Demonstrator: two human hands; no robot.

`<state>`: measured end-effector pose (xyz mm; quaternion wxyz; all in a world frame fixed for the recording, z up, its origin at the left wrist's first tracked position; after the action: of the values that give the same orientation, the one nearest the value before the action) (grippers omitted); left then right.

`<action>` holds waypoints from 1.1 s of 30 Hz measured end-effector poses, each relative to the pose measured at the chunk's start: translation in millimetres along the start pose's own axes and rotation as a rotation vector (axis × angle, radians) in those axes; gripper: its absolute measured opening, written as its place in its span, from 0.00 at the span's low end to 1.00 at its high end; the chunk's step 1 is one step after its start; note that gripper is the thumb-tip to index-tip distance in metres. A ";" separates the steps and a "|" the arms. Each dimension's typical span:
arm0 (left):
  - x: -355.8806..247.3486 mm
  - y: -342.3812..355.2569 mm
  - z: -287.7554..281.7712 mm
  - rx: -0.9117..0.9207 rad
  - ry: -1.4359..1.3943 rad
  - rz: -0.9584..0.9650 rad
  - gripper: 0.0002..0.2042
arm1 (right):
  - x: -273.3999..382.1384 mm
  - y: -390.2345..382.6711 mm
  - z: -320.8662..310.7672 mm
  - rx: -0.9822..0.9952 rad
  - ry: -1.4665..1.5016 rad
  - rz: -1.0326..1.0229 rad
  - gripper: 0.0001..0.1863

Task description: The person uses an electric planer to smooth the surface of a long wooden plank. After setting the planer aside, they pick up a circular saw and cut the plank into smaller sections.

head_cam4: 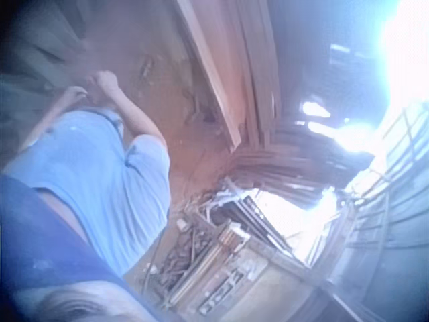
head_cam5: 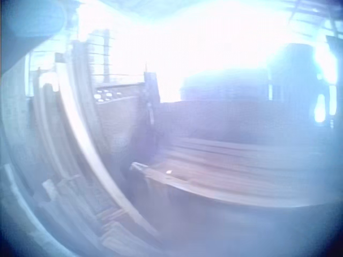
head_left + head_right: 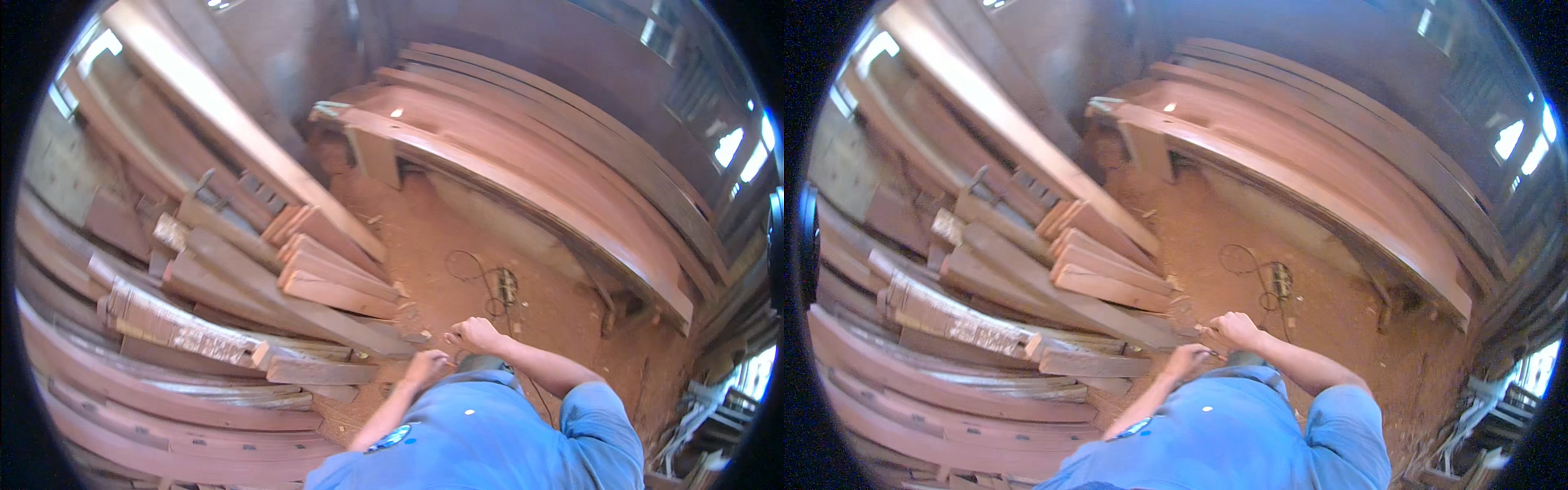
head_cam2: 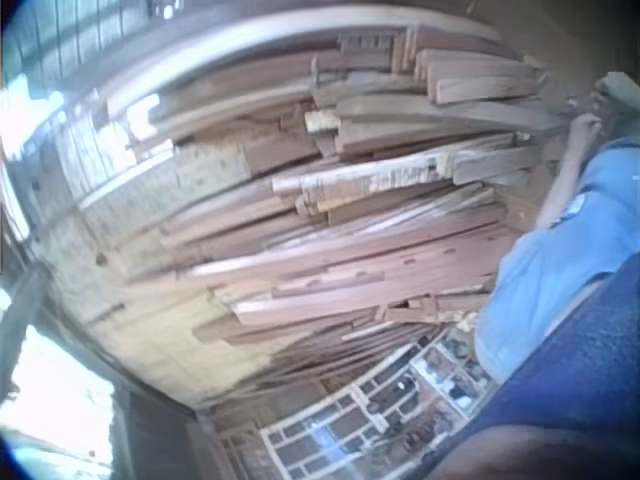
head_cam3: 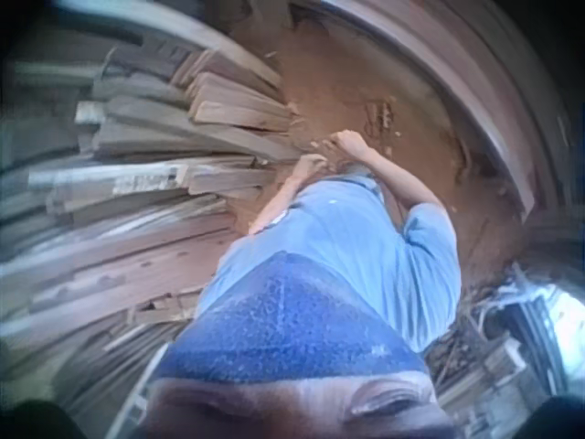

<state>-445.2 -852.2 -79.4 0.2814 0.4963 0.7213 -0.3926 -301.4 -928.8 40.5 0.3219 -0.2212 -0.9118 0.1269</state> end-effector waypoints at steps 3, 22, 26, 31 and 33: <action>-23.6 40.7 -11.6 0.114 0.312 -0.224 0.23 | -115.5 -70.9 -27.2 -0.006 -0.114 -0.050 0.16; -24.4 266.8 56.9 0.116 0.318 -0.265 0.25 | -477.1 -341.4 257.3 -0.548 0.653 1.393 0.17; -90.7 353.6 53.3 0.083 0.362 -0.126 0.25 | -355.5 -299.3 270.4 -0.932 1.870 1.138 0.29; -173.8 428.5 97.2 0.344 0.486 -0.084 0.29 | -451.1 -323.3 182.9 -0.585 1.168 1.295 0.20; -225.5 452.8 117.5 0.506 0.621 -0.094 0.34 | -507.5 -364.1 176.1 -1.162 1.344 1.330 0.16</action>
<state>59.7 -973.0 -92.7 -0.0992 0.6115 0.6745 -0.4016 -179.1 -1507.4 -226.8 0.4660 -0.8076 -0.1718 -0.3180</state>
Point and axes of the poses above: each hand's wrist, its own y-axis towards the middle knuckle, its own z-axis out of the palm, x = y × z, the point moved 7 cm from there along y, towards the middle knuckle, and after that the axes turned 5 degrees about y, right-handed, at the moved point
